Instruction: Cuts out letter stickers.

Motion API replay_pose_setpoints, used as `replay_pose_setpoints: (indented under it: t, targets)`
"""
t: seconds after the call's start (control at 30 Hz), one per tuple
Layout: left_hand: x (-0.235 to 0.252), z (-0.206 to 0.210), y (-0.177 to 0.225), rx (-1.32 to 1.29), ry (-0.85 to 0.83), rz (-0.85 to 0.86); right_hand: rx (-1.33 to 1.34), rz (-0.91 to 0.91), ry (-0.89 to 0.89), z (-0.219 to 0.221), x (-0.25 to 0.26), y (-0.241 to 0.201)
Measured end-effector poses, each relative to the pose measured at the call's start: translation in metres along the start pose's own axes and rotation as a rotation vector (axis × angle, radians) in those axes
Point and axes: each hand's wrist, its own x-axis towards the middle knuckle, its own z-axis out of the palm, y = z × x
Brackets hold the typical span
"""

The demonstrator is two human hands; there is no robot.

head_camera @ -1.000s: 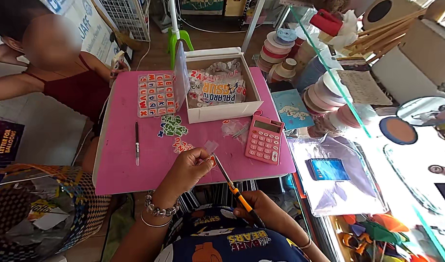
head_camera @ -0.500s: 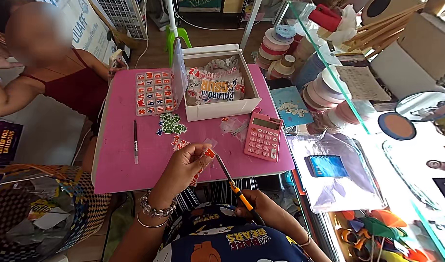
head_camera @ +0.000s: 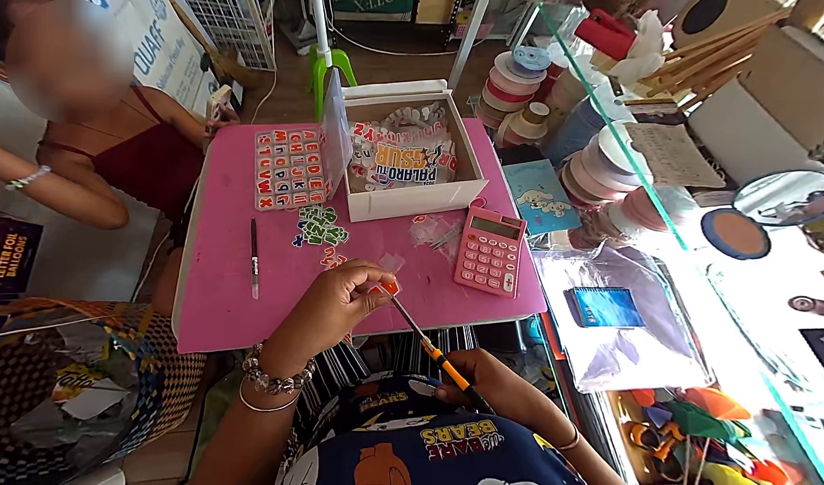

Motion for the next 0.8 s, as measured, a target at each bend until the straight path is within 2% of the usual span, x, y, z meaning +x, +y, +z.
replay_pose_setpoints:
  t: [0.13,0.8]
  targets:
    - [-0.0001,-0.0004,0.0008,-0.067,-0.075,-0.028,0.015,-0.006,0.008,0.0024,0.0022,-0.0013]
    - [-0.0003,0.0017,-0.0002,-0.078,-0.114,-0.053,-0.026,0.007,0.037,0.0052,0.0029,-0.0021]
